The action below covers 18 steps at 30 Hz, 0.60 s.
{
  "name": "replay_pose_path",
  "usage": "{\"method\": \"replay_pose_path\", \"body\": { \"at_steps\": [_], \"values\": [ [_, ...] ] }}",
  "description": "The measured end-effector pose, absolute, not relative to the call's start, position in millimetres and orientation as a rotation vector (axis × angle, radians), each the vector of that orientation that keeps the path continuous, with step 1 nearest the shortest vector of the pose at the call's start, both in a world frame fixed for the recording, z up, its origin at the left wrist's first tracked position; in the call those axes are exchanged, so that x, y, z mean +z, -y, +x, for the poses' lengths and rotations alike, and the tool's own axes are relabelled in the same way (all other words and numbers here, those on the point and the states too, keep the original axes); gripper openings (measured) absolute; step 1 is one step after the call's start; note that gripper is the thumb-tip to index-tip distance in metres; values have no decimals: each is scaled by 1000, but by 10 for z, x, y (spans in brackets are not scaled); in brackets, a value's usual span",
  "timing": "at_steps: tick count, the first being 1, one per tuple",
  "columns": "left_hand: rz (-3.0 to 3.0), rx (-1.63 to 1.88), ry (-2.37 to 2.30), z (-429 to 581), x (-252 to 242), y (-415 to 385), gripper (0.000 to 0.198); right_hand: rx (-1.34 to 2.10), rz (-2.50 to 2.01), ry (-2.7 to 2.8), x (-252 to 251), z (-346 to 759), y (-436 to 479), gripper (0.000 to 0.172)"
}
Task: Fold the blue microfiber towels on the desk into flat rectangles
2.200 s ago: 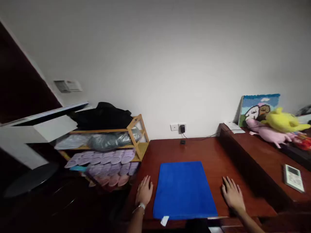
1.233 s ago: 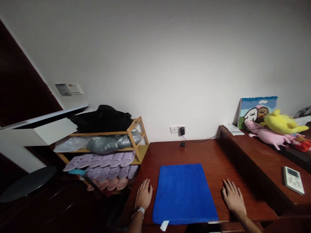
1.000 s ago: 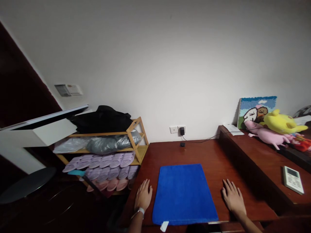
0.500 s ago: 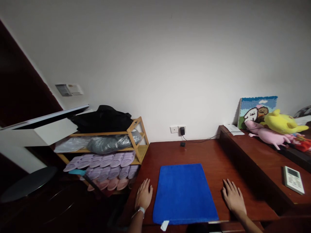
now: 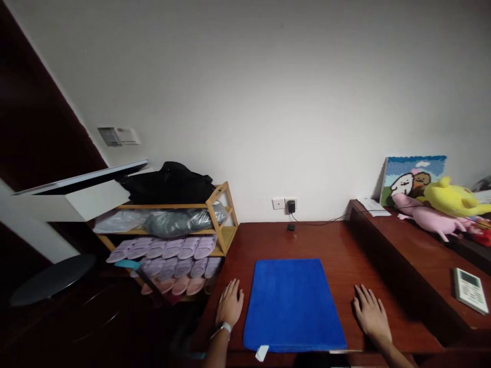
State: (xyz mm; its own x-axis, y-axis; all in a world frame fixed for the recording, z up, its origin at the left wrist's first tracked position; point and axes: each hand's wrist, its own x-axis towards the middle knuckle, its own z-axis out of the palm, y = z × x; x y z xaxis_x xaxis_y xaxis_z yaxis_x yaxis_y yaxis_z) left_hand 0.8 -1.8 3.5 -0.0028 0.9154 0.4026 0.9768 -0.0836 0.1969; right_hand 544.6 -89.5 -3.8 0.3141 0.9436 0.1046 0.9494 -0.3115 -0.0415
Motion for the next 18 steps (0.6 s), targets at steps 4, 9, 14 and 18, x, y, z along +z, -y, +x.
{"method": "replay_pose_path", "body": {
  "at_steps": [4, 9, 14, 18],
  "values": [
    [-2115, -665, 2029, 4, 26, 14, 50, -79, -2470, 1783, -31, 5446, 888, 71],
    [-2097, -675, 2033, 14, 22, 14, 50, -67, -2447, 1753, -58, 5457, 878, 70],
    [-2105, -648, 2038, 23, 35, 12, 51, -53, -2435, 1734, -86, 5464, 871, 67],
    [-2107, -675, 2044, 45, 73, 28, 50, 5, -2488, 1798, 93, 5464, 778, 62]
  ]
}}
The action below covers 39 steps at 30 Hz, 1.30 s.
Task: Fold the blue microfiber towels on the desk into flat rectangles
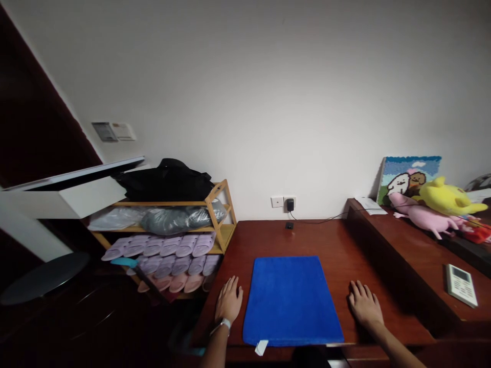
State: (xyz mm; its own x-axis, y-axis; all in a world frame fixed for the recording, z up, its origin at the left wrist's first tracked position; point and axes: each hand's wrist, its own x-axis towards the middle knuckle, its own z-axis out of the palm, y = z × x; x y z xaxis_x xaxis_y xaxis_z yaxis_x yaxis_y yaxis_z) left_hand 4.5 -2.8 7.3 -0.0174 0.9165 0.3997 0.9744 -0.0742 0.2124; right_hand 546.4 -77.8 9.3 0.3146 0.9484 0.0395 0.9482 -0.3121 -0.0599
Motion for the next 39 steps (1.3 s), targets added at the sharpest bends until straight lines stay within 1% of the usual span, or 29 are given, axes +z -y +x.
{"method": "replay_pose_path", "body": {
  "at_steps": [2, 5, 9, 13, 18, 21, 24, 27, 29, 32, 34, 36, 39],
  "values": [
    [-2113, -691, 2045, 59, 96, 40, 50, 60, -2454, 1854, 245, 5411, 663, 60],
    [-2119, -696, 2048, 66, 106, 47, 50, 149, -2252, 1953, 422, 5189, 400, 61],
    [-2113, -717, 2048, 33, 51, 27, 49, 249, -2043, 2083, 431, 4741, -25, 62],
    [-2102, -736, 2065, -6, -21, 7, 49, 358, -2105, 2007, 276, 4459, -315, 65],
    [-2109, -712, 2097, -41, -62, 19, 49, 304, -2122, 1962, 145, 4423, -353, 68],
    [-2135, -690, 2106, -85, -6, 21, 49, 314, -2140, 1971, 172, 4431, -325, 68],
    [-2098, -678, 2167, 13, 152, -43, 45, 312, -2146, 1967, 197, 4421, -323, 67],
    [-2097, -754, 2115, 528, 340, -193, 46, 311, -2140, 1956, 191, 4407, -336, 67],
    [-2291, -808, 1919, 1127, 411, -317, 47, 318, -2142, 1944, 195, 4402, -342, 66],
    [-2690, -722, 1631, 2153, 405, -473, 52, 321, -2153, 1961, 230, 4405, -339, 66],
    [-2830, -659, 1552, 2712, 354, -542, 56, 315, -2165, 1994, 256, 4413, -332, 65],
    [-2867, -574, 1582, 3056, 291, -590, 59, 309, -2176, 2021, 267, 4421, -327, 65],
    [-2858, -461, 1593, 3127, 209, -646, 59, 298, -2184, 2030, 251, 4425, -333, 64]
  ]
}}
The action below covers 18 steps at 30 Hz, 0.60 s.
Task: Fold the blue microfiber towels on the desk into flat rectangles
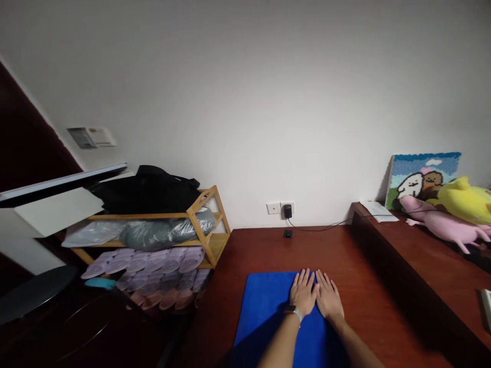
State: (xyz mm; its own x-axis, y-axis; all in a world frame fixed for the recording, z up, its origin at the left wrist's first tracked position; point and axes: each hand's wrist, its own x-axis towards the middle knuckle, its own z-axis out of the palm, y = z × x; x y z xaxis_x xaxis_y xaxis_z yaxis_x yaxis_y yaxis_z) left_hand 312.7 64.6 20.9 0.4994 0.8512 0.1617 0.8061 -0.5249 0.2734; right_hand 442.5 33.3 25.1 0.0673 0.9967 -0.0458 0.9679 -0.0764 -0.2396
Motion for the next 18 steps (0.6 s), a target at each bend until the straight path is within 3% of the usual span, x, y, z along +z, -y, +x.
{"method": "replay_pose_path", "body": {
  "at_steps": [11, 18],
  "values": [
    [2356, 182, -1965, 1027, 315, -765, 66, 277, -2214, 1974, 230, 4413, -341, 66],
    [2333, 243, -2014, 929, 296, -728, 69, 271, -2202, 1960, 160, 4421, -351, 65]
  ]
}}
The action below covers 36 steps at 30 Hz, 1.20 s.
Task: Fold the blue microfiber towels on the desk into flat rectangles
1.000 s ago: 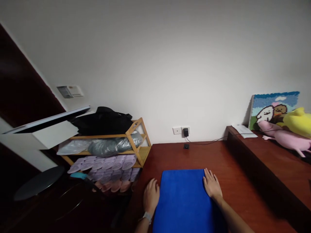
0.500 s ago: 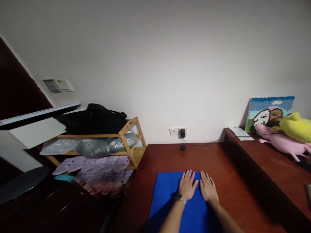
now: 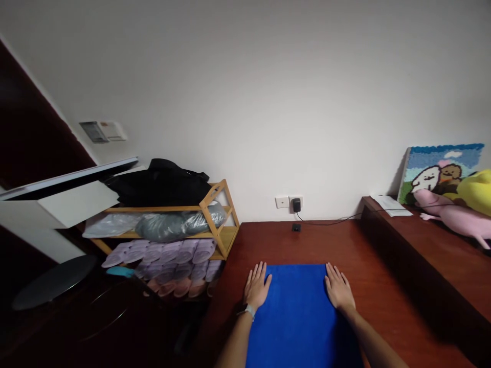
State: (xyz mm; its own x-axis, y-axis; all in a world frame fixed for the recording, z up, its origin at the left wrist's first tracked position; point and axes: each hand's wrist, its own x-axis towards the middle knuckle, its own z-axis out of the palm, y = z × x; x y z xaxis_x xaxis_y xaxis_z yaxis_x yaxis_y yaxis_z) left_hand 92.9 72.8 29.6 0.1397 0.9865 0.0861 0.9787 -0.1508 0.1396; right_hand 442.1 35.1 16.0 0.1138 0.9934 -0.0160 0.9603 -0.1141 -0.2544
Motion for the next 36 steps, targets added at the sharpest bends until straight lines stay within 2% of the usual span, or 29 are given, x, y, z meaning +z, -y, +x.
{"method": "replay_pose_path", "body": {
  "at_steps": [10, 13, 16, 21, 24, 32, 36],
  "values": [
    [2430, 194, -2065, 1086, 583, -721, 66, 272, -2199, 1944, 192, 4410, -348, 66],
    [2490, 337, -1983, 1547, 663, -690, 64, 280, -2206, 1948, 215, 4401, -351, 66],
    [2587, 444, -1660, 2271, 618, -591, 62, 280, -2204, 1952, 219, 4408, -352, 66],
    [2517, 424, -1487, 3072, 366, -412, 60, 285, -2187, 2014, 210, 4434, -342, 65],
    [2505, 399, -1566, 2853, 265, -410, 58, 290, -2198, 1983, 220, 4426, -339, 65],
    [2253, 264, -2176, 1190, 265, -524, 66, 297, -2199, 1943, 269, 4396, -332, 66],
    [2179, 292, -2266, 1018, 200, -507, 67, 295, -2209, 1946, 262, 4396, -320, 66]
  ]
}}
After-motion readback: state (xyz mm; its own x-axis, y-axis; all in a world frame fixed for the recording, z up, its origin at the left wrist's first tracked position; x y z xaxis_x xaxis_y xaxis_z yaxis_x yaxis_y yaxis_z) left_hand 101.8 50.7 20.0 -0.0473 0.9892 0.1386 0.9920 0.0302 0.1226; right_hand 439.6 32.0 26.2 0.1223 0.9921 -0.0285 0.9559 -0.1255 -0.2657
